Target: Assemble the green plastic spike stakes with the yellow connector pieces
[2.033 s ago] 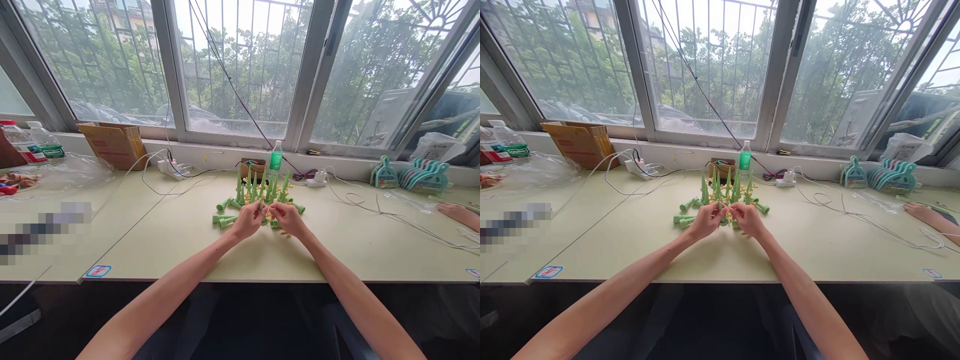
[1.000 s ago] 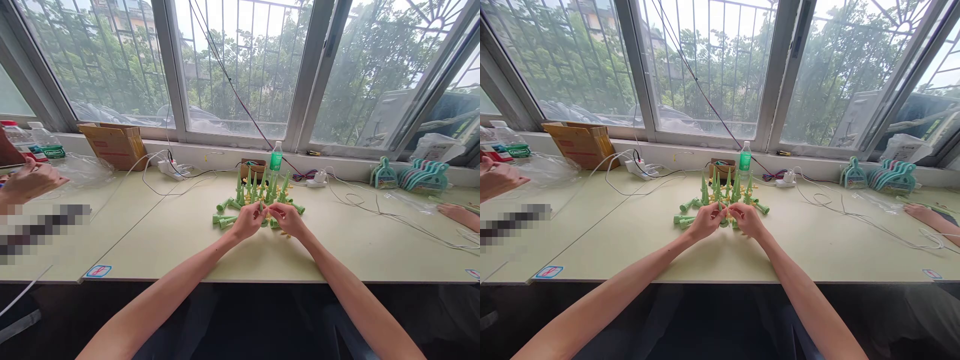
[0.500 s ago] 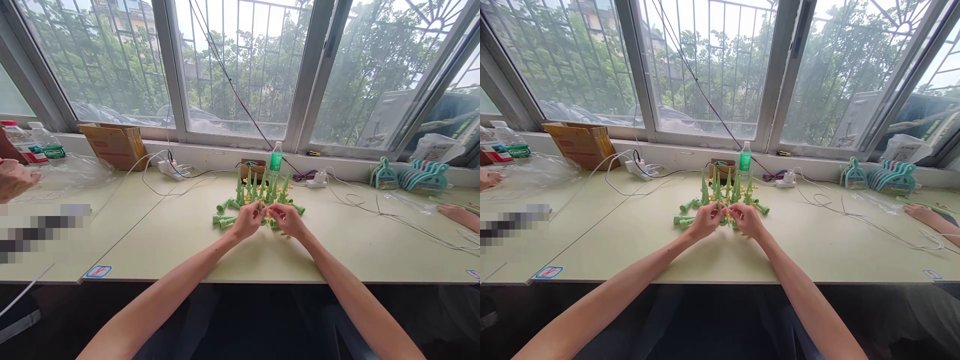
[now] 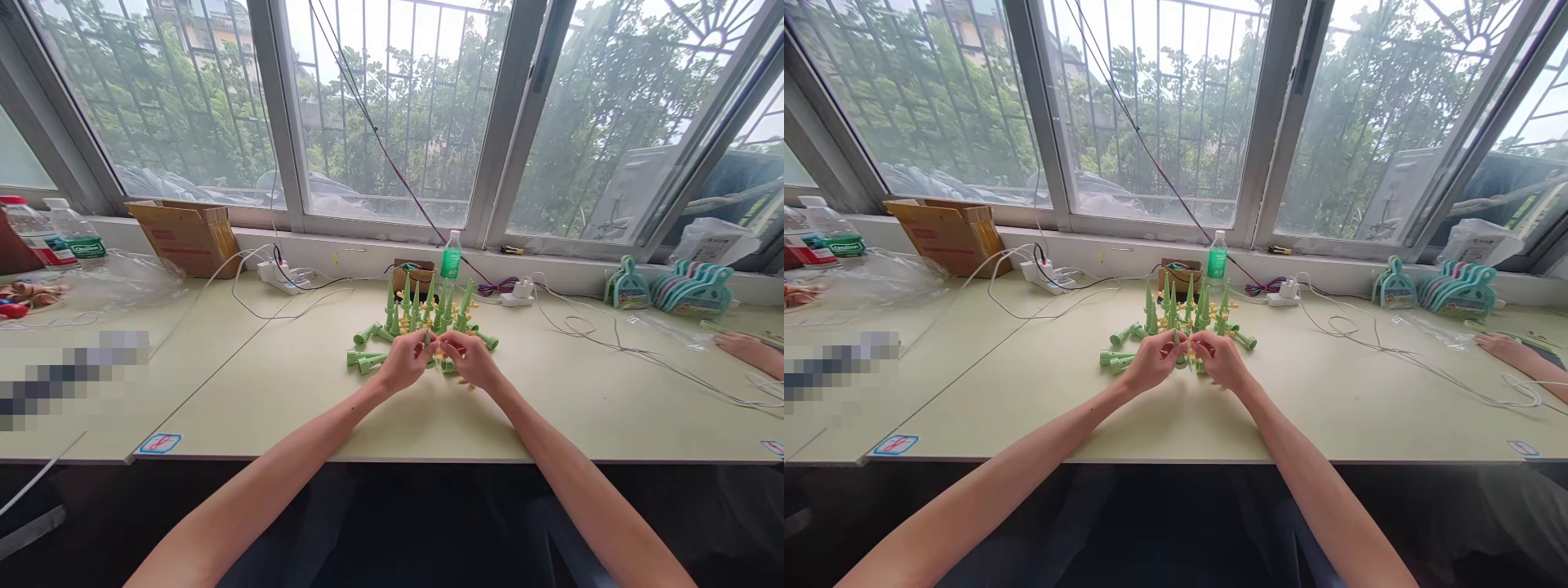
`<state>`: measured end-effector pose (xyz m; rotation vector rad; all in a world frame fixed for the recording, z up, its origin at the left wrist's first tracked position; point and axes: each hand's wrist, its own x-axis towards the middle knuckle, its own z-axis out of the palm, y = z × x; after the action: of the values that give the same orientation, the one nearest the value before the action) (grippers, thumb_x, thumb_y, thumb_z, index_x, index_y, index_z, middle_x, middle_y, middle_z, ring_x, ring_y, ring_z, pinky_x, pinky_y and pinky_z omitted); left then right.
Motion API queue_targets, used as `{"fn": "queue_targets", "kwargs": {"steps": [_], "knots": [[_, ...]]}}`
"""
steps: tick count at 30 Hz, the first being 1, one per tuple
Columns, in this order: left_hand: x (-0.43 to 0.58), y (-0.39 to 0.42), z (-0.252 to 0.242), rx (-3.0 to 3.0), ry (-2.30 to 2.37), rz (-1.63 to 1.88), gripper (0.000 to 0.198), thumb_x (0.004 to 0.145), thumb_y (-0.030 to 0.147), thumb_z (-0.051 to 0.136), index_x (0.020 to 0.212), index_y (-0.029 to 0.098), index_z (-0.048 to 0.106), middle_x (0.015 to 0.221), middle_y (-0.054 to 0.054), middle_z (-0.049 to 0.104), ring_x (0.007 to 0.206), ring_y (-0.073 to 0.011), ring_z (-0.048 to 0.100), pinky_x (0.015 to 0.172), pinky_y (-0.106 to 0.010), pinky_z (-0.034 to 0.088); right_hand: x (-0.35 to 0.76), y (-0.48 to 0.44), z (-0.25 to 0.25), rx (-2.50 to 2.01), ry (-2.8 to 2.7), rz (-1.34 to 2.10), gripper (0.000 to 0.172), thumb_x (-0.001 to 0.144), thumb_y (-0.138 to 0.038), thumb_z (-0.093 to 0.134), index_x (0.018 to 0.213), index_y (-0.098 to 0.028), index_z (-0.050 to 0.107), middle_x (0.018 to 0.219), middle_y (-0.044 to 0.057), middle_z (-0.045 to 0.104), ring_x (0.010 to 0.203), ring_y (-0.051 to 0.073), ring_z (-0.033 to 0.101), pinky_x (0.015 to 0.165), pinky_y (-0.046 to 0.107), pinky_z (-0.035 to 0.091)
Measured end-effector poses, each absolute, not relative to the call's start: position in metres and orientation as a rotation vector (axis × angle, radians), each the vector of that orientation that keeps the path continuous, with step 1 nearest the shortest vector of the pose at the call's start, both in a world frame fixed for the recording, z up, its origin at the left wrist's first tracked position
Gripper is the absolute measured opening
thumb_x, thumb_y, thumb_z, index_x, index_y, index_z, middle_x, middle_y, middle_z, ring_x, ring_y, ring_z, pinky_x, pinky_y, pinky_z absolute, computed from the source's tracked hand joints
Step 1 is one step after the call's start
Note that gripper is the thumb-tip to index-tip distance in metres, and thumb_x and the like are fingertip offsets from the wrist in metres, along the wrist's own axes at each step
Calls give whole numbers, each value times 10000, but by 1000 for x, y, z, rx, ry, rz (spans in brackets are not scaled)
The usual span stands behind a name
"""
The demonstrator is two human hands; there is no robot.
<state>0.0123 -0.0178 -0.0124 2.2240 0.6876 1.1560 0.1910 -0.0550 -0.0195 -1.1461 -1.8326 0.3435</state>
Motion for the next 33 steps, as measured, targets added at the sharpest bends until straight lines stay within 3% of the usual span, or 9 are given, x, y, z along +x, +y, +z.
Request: {"fn": "queue_targets", "kwargs": {"steps": [13,27,33], "knots": [[13,-15,-13,2224,742,1224,292,916,407,483,865,150,612,603,21,522,490,-81,410,493,-201,384,188,-58,-15,-1139,-1826,381,229,901,-379,517,974,-187,617,741,34,655,656,150,607,543,239,465],[13,-15,-15,2245,647,1193,259,918,372,491,878,148,616,647,14,536,513,-72,390,499,-189,382,192,-54,-21,-1130,-1822,400,224,920,-362,477,955,-183,608,672,3,580,608,128,542,569,243,470],[14,-15,-16,2237,677,1208,275,922,380,484,876,144,616,642,14,532,513,-73,402,502,-190,388,190,-56,-18,-1135,-1841,391,243,920,-377,481,969,-181,617,712,18,617,637,137,567,583,244,471]]}}
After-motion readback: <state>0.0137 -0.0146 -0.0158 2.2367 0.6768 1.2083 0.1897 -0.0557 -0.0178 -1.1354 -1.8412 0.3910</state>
